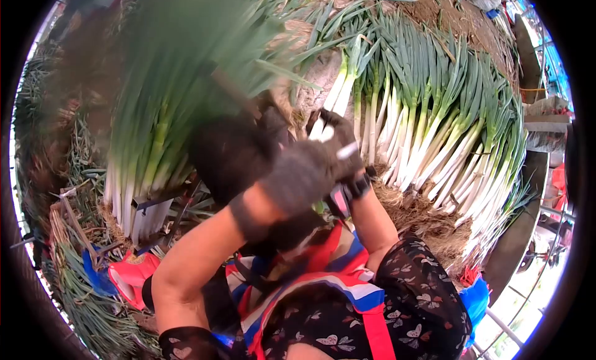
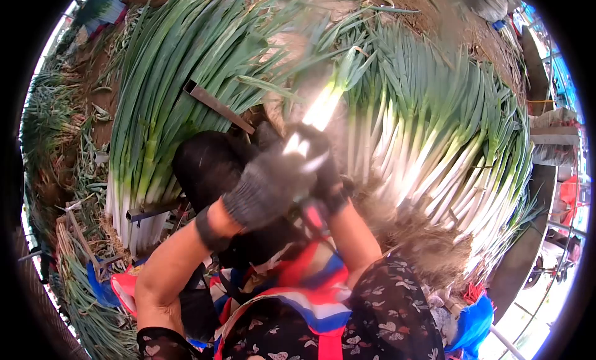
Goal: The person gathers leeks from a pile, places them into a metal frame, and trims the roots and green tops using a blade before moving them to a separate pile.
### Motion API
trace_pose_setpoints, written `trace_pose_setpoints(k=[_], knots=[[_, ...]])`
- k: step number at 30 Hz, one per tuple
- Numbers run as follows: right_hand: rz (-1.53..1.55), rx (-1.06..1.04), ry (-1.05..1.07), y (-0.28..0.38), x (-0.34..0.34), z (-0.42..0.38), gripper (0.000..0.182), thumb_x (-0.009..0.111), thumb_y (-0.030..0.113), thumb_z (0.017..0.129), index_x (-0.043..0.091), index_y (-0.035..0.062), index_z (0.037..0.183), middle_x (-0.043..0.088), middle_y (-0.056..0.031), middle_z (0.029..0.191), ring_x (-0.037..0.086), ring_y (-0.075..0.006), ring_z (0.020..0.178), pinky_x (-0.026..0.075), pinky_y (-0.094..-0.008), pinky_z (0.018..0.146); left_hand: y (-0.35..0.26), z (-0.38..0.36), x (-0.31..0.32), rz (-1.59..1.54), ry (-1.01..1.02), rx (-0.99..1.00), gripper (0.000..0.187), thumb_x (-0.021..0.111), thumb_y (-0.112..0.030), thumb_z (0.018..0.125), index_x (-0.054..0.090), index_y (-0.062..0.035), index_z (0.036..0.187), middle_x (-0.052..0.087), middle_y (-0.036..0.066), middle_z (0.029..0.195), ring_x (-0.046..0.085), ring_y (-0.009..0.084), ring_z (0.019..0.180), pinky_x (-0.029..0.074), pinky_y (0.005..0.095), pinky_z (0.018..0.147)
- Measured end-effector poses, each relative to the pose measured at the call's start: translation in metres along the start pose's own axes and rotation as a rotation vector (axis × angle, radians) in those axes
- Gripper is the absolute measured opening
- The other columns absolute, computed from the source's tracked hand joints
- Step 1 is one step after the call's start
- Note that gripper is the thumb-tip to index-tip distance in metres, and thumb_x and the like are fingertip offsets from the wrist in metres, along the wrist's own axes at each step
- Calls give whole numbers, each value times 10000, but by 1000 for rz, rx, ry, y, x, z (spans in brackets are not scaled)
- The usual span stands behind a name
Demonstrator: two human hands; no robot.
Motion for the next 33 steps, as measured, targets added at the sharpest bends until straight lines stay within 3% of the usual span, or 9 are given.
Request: trace_pose_setpoints(k=[2, 6, 11, 13, 18, 21, 24, 26, 33], knots=[[91, 140, -105, -22, -30, 30, 227, 566, 132, 921, 592, -32, 1075, 653, -109, 935, 628, -179, 816, 526, -303, 792, -42, -17, -57, -272, -108, -44, 203, 671, -117, 809, 633, -2, 972, 650, 192, 841, 629, 346, 655, 507, 408, 581], [-448, -388, -117, 35, -28, 44, 164, 530, 123, 947, 598, -25, 963, 638, -102, 845, 630, -216, 741, 543, -338, 694, -40, -132, -139, -39, -254, -525, 233, 582, -218, 881, 695, -74, 1024, 656, 80, 784, 639, 246, 691, 513, 407, 631], [-252, -357, -12, 51, 31, 38, 125, 533, 103, 946, 554, -7, 1002, 626, -96, 868, 637, -223, 742, 564, -356, 715, 27, -247, -131, 767, 355, -1139, 699, 769, -312, 755, 481, 7, 1307, 492, 244, 1333, 499, 407, 1204, 423, 464, 1015], [-275, -388, 64, 65, 65, 27, 134, 534, 91, 945, 527, 14, 1054, 623, -91, 895, 638, -213, 748, 569, -348, 733, -1, -208, -128, 318, -136, -762, 802, 765, -426, 763, 446, 12, 1354, 458, 230, 1380, 466, 383, 1260, 423, 445, 1022], [-476, -562, 216, 99, 126, -21, 174, 546, 107, 937, 550, 10, 1081, 634, -66, 933, 638, -148, 760, 561, -284, 710, 0, -155, -137, -390, -720, -650, 776, 697, -448, 854, 399, 36, 1383, 508, 192, 1337, 521, 288, 1221, 428, 371, 1026], [-632, -749, 200, 109, 152, -61, 343, 675, 261, 843, 604, -18, 1028, 644, -74, 866, 630, -160, 759, 533, -288, 692, -12, -121, -139, -811, -439, -737, 784, 693, -418, 867, 367, 70, 1387, 504, 206, 1331, 523, 288, 1211, 426, 372, 1026], [-760, -548, 304, 87, 171, -79, 535, 775, 348, 696, 617, -24, 1047, 656, -101, 894, 638, -212, 783, 520, -333, 714, -36, -96, -139, -23, -4, -719, 895, 798, -376, 739, 362, 78, 1375, 553, 272, 1245, 567, 359, 1149, 464, 422, 958], [-753, -559, 352, 80, 186, -94, 420, 722, 292, 766, 628, -12, 1040, 665, -99, 893, 641, -200, 774, 511, -328, 685, -40, -119, -123, -150, 152, -989, 955, 807, -410, 709, 342, 75, 1388, 589, 291, 1169, 610, 386, 1067, 488, 431, 918], [-241, -302, 685, 71, 217, -130, 270, 661, 206, 877, 624, 3, 1053, 650, -89, 892, 630, -187, 771, 491, -298, 658, -69, -236, -187, -473, -189, -999, 873, 816, -353, 651, 449, 82, 1313, 644, 208, 1092, 642, 304, 935, 509, 399, 856]])
Point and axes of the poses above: each hand's wrist, its own z-axis towards the middle knuckle, its own x-axis out of the palm, y = z × x, the point moved 7 cm from there along z, towards the middle knuckle
